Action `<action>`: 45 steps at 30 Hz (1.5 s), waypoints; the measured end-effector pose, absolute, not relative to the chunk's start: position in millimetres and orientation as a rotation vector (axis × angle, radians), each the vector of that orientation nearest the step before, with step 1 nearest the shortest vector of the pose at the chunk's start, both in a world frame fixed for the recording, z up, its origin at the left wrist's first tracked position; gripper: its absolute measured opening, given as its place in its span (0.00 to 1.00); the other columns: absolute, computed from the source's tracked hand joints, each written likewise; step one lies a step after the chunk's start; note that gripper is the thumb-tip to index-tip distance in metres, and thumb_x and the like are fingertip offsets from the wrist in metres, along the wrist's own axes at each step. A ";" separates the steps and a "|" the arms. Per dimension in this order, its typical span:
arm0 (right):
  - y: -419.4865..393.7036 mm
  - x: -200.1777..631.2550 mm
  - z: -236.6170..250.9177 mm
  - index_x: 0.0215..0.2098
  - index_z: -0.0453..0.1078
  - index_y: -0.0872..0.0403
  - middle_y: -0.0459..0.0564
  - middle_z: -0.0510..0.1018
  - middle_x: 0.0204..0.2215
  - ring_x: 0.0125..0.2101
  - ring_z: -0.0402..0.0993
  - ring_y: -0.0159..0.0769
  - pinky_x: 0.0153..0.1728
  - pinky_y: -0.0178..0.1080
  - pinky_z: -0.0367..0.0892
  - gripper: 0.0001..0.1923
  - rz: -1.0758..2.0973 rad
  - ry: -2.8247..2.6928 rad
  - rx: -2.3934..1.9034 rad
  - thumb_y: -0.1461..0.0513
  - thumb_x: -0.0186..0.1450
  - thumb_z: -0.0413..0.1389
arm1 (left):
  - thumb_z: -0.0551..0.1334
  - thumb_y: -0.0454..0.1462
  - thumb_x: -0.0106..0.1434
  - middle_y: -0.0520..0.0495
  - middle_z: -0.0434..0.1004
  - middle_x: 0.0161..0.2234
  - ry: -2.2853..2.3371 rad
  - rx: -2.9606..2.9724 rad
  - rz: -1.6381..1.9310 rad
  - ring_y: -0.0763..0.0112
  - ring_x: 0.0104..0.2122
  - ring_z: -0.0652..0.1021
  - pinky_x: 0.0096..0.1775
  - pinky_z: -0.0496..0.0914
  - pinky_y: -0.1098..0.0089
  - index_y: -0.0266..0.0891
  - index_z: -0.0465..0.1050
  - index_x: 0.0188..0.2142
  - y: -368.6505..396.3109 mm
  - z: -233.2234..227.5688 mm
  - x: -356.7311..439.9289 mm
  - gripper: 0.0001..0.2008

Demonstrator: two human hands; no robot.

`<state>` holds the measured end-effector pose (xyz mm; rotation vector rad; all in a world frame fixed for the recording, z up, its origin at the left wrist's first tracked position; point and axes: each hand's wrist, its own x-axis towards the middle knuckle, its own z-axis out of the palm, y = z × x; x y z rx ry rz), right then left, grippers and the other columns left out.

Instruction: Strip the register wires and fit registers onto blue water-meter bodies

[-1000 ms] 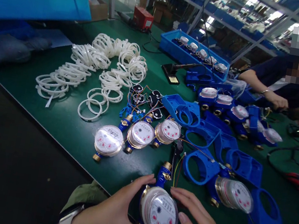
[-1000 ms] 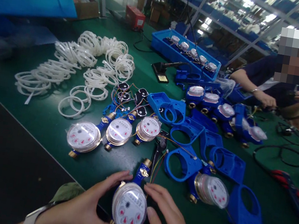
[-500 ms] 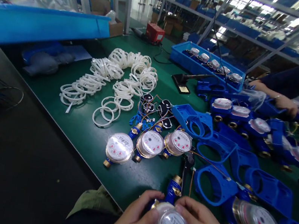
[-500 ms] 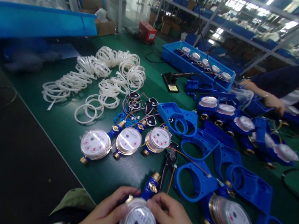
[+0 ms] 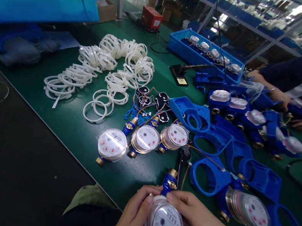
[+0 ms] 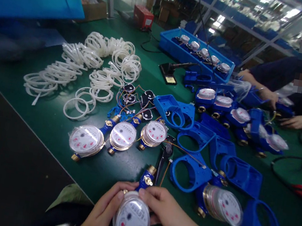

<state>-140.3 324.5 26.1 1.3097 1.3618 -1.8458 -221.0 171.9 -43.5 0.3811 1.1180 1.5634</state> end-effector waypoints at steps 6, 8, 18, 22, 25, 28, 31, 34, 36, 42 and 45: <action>320.6 -138.0 16.7 0.33 0.67 0.62 0.44 0.66 0.22 0.22 0.61 0.24 0.23 0.28 0.59 0.41 -1.813 1.423 1.366 0.33 0.44 0.60 | 0.51 0.53 0.67 0.41 0.70 0.50 1.115 0.321 1.557 0.60 0.51 0.70 0.54 0.63 0.61 0.35 0.68 0.44 175.2 -44.5 -221.0 0.23; 321.1 -137.7 14.9 0.32 0.66 0.61 0.45 0.65 0.21 0.21 0.61 0.25 0.22 0.29 0.59 0.43 -1.769 1.486 1.363 0.31 0.43 0.58 | 0.52 0.53 0.66 0.41 0.71 0.49 1.074 0.292 1.541 0.60 0.49 0.72 0.52 0.65 0.61 0.35 0.68 0.45 175.7 -46.5 -223.7 0.23; 310.9 -115.2 63.4 0.56 0.66 0.53 0.56 0.71 0.50 0.48 0.71 0.45 0.44 0.42 0.71 0.29 -0.701 2.906 0.511 0.47 0.62 0.59 | 0.70 0.43 0.50 0.35 0.50 0.64 1.142 0.851 1.366 0.52 0.62 0.57 0.62 0.52 0.52 0.38 0.43 0.66 149.8 -53.6 -248.8 0.51; 296.4 -113.3 56.9 0.61 0.55 0.56 0.56 0.70 0.52 0.50 0.70 0.43 0.49 0.39 0.70 0.46 -0.524 3.021 0.214 0.62 0.49 0.69 | 0.74 0.38 0.43 0.34 0.58 0.60 1.183 0.890 1.418 0.53 0.58 0.65 0.60 0.58 0.55 0.37 0.41 0.66 159.3 -60.8 -238.5 0.57; 295.7 -115.4 52.3 0.58 0.55 0.53 0.53 0.71 0.50 0.48 0.71 0.40 0.48 0.37 0.71 0.42 -0.571 2.988 0.270 0.66 0.48 0.67 | 0.74 0.37 0.41 0.35 0.61 0.59 1.235 0.893 1.411 0.53 0.57 0.67 0.59 0.60 0.56 0.37 0.45 0.65 164.5 -62.8 -232.0 0.56; 299.9 -114.0 51.6 0.57 0.56 0.52 0.52 0.71 0.50 0.48 0.71 0.39 0.48 0.37 0.71 0.39 -0.651 2.941 0.308 0.66 0.50 0.64 | 0.75 0.37 0.41 0.37 0.62 0.59 1.289 0.897 1.420 0.53 0.56 0.67 0.58 0.61 0.56 0.38 0.49 0.64 165.0 -59.2 -228.5 0.53; 303.3 -103.4 51.3 0.59 0.54 0.50 0.52 0.70 0.52 0.50 0.69 0.40 0.50 0.39 0.69 0.39 -0.662 2.951 0.330 0.64 0.52 0.64 | 0.73 0.37 0.44 0.37 0.62 0.58 1.351 0.961 1.423 0.53 0.56 0.67 0.58 0.61 0.55 0.39 0.52 0.63 166.3 -53.5 -225.3 0.50; 305.0 -84.3 50.1 0.59 0.53 0.48 0.52 0.67 0.54 0.53 0.66 0.42 0.53 0.43 0.67 0.37 -0.672 2.936 0.466 0.62 0.55 0.63 | 0.73 0.40 0.45 0.35 0.61 0.58 1.380 1.060 1.388 0.51 0.57 0.65 0.58 0.60 0.52 0.37 0.51 0.63 171.2 -49.0 -219.8 0.49; 305.2 -71.0 49.4 0.58 0.54 0.49 0.53 0.66 0.55 0.55 0.64 0.42 0.55 0.45 0.64 0.34 -0.764 2.814 0.694 0.63 0.56 0.61 | 0.73 0.39 0.45 0.35 0.61 0.58 1.369 1.086 1.364 0.52 0.57 0.65 0.58 0.60 0.52 0.36 0.49 0.63 175.6 -47.2 -214.6 0.50; 304.9 -52.4 46.7 0.56 0.58 0.54 0.59 0.62 0.56 0.55 0.63 0.47 0.53 0.46 0.65 0.36 -1.405 2.308 1.242 0.54 0.54 0.65 | 0.69 0.34 0.48 0.35 0.55 0.60 1.394 1.124 1.340 0.54 0.60 0.59 0.61 0.57 0.54 0.34 0.55 0.60 184.9 -46.4 -198.9 0.41; 307.8 -52.3 44.9 0.55 0.60 0.53 0.58 0.63 0.55 0.54 0.63 0.46 0.53 0.45 0.64 0.36 -1.569 2.194 1.321 0.52 0.53 0.66 | 0.68 0.35 0.48 0.36 0.56 0.59 1.402 1.100 1.316 0.55 0.59 0.62 0.60 0.59 0.55 0.35 0.58 0.58 186.5 -45.1 -196.1 0.38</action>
